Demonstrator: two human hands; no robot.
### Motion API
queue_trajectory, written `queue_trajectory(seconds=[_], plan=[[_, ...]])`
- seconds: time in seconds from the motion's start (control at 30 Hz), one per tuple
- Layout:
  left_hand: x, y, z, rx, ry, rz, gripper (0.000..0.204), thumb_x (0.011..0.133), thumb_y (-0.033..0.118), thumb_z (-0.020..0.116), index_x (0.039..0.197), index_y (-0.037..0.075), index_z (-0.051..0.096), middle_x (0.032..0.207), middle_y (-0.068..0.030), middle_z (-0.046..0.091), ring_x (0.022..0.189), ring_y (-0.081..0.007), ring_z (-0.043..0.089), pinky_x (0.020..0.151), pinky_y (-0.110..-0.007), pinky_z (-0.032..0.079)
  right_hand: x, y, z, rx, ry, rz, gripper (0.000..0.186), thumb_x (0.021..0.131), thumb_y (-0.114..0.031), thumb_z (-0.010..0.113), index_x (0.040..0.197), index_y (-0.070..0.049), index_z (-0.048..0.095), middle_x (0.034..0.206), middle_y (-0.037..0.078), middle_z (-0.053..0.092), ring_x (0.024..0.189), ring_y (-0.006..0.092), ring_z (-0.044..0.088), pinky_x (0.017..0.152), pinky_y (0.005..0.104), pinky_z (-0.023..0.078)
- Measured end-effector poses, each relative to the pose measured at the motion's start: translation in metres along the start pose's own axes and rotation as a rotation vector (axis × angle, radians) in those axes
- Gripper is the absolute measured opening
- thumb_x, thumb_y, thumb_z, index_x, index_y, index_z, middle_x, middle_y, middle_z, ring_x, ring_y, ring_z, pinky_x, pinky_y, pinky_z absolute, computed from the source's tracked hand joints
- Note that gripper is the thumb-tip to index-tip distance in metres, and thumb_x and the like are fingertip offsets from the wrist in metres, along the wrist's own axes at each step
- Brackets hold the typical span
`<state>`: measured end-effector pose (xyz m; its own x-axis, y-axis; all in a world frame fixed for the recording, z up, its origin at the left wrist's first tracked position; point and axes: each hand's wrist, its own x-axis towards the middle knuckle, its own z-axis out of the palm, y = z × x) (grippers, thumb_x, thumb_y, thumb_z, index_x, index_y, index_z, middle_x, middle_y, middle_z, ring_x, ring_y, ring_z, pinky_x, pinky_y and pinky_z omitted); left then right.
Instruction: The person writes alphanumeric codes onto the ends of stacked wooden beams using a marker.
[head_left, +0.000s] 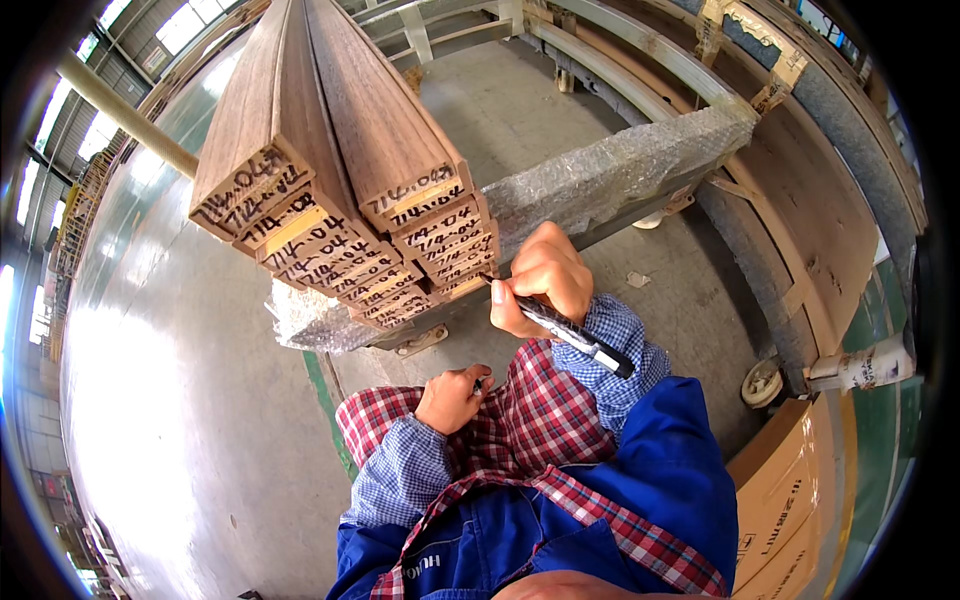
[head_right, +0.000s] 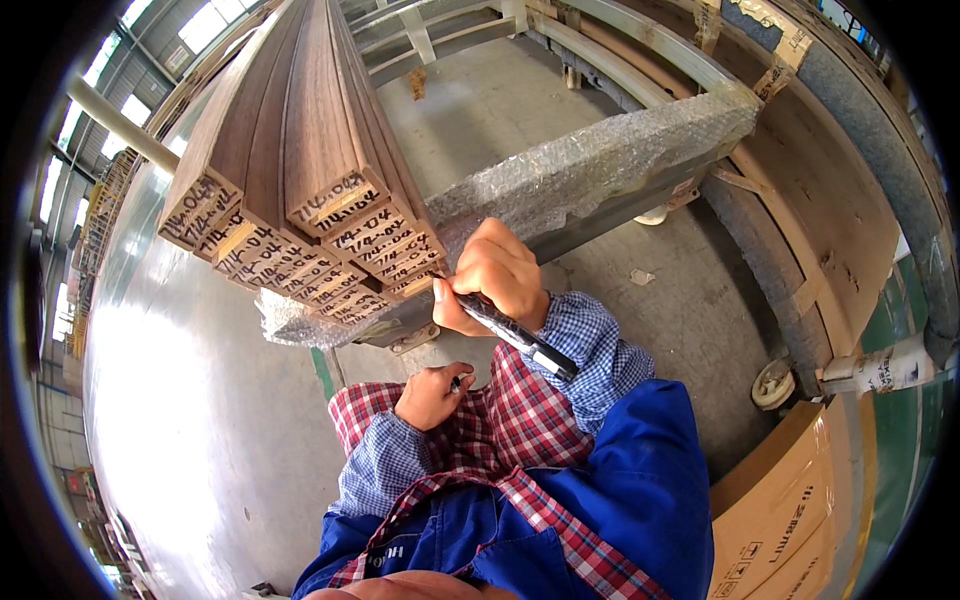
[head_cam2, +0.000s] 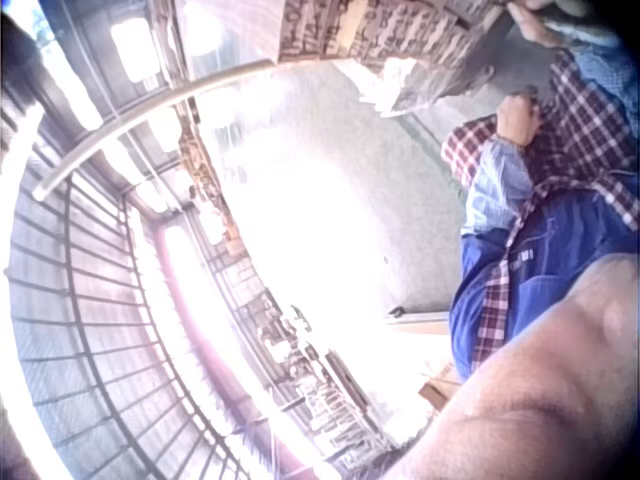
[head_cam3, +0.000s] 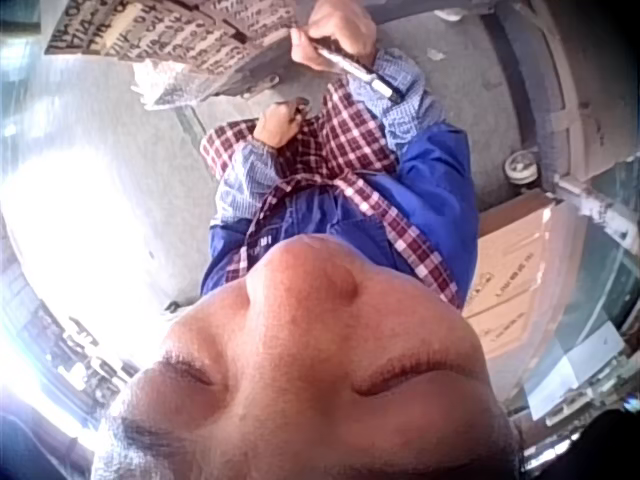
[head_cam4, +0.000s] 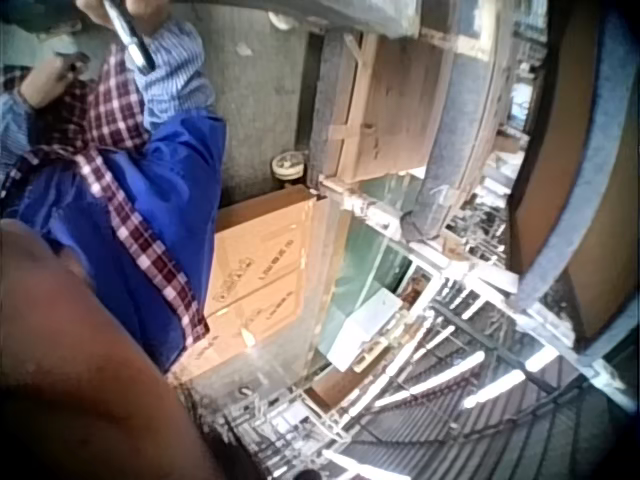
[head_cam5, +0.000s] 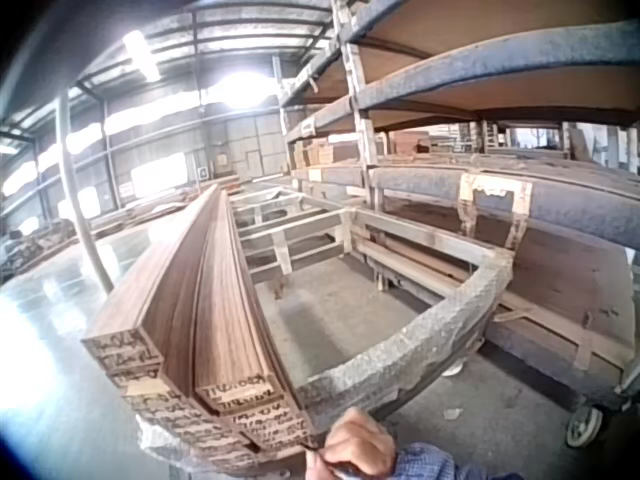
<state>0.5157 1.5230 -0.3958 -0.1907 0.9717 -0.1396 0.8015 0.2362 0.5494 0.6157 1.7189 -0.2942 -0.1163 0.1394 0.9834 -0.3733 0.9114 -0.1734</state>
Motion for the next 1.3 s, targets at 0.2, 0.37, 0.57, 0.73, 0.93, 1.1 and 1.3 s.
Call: queue_trajectory(seconds=[0.2,0.37,0.57,0.73,0.93,1.1,1.3], plan=[[0.0,-0.002,0.003,-0.007,0.029,0.019,0.021,0.09,0.027,0.061,0.102,0.011,0.067,0.067,-0.0181,0.064,0.066,-0.0357,0.065,0.064,-0.045,0.053,0.0,-0.002,-0.001,0.061,-0.001,0.0,0.023,0.072,-0.004,0.07,0.075,-0.007,0.048,0.062,0.003,0.052,0.054,0.0173,0.048,0.048,0.0301,0.04],[0.0,-0.003,0.003,0.015,0.008,0.01,0.02,0.09,0.026,0.06,0.102,0.011,0.067,0.069,-0.0185,0.064,0.066,-0.0357,0.065,0.064,-0.045,0.053,-0.011,-0.005,0.005,0.104,-0.081,0.003,0.029,0.066,-0.008,0.08,0.08,-0.009,0.055,0.066,0.002,0.058,0.059,0.0179,0.054,0.052,0.0297,0.045],[0.0,-0.002,0.003,-0.014,0.027,0.032,0.02,0.09,0.025,0.06,0.101,0.011,0.066,0.071,-0.0189,0.065,0.067,-0.036,0.065,0.064,-0.046,0.053,-0.015,-0.005,0.01,0.055,-0.101,-0.004,0.035,0.063,-0.011,0.085,0.084,-0.01,0.057,0.069,0.001,0.06,0.062,0.0174,0.055,0.053,0.0288,0.045],[-0.001,-0.005,0.005,-0.01,0.046,0.05,0.02,0.09,0.026,0.061,0.101,0.01,0.066,0.074,-0.02,0.065,0.071,-0.0381,0.065,0.066,-0.046,0.053,-0.015,-0.006,0.012,0.037,-0.112,-0.007,0.036,0.063,-0.01,0.086,0.084,-0.011,0.057,0.07,0.0,0.06,0.062,0.0173,0.055,0.054,0.0283,0.045],[0.0,-0.001,0.002,-0.01,0.01,0.021,0.021,0.09,0.027,0.06,0.101,0.01,0.066,0.075,-0.0203,0.066,0.073,-0.0388,0.065,0.067,-0.046,0.054,-0.015,-0.006,0.011,0.022,-0.101,-0.001,0.034,0.062,-0.008,0.085,0.082,-0.01,0.057,0.07,0.001,0.06,0.062,0.0172,0.055,0.054,0.0281,0.045],[0.0,0.0,0.001,-0.015,0.01,0.022,0.02,0.09,0.027,0.06,0.102,0.011,0.066,0.076,-0.0207,0.066,0.073,-0.039,0.065,0.067,-0.046,0.053,-0.014,-0.005,0.01,0.022,-0.122,-0.029,0.032,0.062,-0.007,0.083,0.08,-0.009,0.056,0.069,0.001,0.06,0.062,0.0178,0.055,0.053,0.0287,0.045],[0.0,-0.003,0.004,-0.024,0.033,0.052,0.02,0.09,0.026,0.061,0.103,0.011,0.066,0.075,-0.0208,0.065,0.073,-0.0389,0.065,0.067,-0.046,0.053,-0.016,-0.003,0.01,0.059,-0.062,-0.005,0.031,0.061,-0.006,0.082,0.078,-0.009,0.056,0.068,0.002,0.06,0.061,0.0184,0.055,0.053,0.0294,0.046]])
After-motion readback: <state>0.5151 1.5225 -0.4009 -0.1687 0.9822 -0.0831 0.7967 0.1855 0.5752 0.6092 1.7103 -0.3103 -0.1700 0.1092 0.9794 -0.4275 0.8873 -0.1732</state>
